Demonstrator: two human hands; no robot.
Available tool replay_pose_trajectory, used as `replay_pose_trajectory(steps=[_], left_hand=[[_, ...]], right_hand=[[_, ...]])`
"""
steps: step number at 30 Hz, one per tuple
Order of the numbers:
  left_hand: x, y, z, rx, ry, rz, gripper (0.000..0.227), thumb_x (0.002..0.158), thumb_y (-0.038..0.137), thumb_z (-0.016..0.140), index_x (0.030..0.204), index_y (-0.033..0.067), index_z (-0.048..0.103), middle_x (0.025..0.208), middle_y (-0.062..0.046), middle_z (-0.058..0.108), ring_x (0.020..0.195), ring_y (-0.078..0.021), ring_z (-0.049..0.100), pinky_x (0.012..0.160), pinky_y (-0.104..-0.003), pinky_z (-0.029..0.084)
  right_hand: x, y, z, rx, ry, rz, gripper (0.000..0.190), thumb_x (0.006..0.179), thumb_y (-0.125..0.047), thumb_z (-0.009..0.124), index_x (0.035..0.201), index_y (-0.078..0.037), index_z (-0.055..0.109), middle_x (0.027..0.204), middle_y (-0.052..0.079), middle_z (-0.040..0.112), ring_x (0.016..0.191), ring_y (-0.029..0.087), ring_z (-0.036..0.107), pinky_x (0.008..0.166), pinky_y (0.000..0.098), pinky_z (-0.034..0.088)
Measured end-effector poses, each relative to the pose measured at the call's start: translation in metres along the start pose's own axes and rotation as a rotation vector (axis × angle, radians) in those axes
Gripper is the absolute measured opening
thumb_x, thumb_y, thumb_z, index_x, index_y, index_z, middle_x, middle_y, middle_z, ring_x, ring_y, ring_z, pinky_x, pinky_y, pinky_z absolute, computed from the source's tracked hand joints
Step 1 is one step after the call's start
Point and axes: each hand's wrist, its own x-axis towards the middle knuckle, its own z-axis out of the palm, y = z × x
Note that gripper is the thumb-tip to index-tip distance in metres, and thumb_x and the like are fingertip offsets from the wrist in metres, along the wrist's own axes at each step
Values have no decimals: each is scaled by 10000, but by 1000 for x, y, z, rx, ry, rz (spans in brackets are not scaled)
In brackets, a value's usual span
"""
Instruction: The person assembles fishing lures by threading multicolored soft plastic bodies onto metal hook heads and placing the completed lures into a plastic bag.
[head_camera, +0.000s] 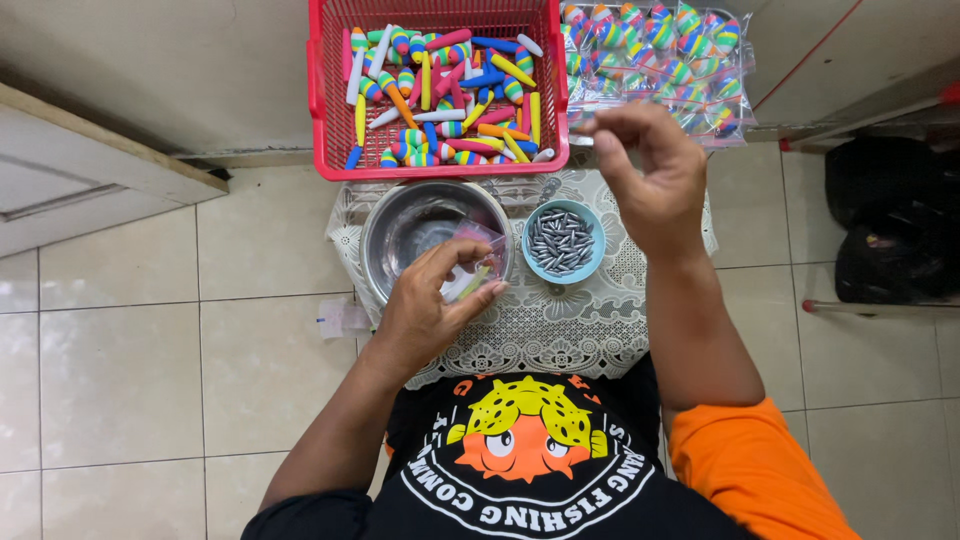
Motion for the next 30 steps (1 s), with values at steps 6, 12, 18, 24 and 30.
replay_pose_trajectory(steps=[6,12,18,24,30], left_hand=[[-1,-2,-1,77,-100,-17,359,901,311,770,1187,147,628,1167,-49,715,1060,-185,681,812,-323,556],[-5,3,-2,49,-77,15,370,883,290,800,1181,143,636,1124,-28,723,1039,-176,682,830,-314,534],[-10,0,-9,80,-72,36,391,888,294,789,1190,103,630,1148,-68,726,1074,-222,694,934,-354,533],[-9,-1,-9,73,-68,48,402,891,311,782,1201,105,630,1126,-67,723,1053,-212,699,913,-353,548],[-10,0,-5,94,-61,56,402,883,306,797,1190,104,634,1141,-62,728,1078,-219,700,950,-357,541]], right_hand=[[80,94,31,-768,-253,-407,113,955,-23,747,1062,-58,742,929,102,735,820,328,557,692,470,445],[109,157,97,-1727,-694,-438,187,1009,-392,639,1118,-330,778,1091,-40,752,1047,229,587,930,451,389],[116,175,116,-1959,-914,-288,293,976,-460,663,1210,-312,760,1097,-59,765,1065,203,613,912,417,385],[124,183,111,-1839,-988,-178,303,1015,-420,608,1250,-294,750,1181,-17,764,1131,232,606,928,439,396],[122,192,108,-1810,-972,-192,272,1070,-377,525,1223,-332,745,1225,-19,760,1173,243,581,1002,500,349]])
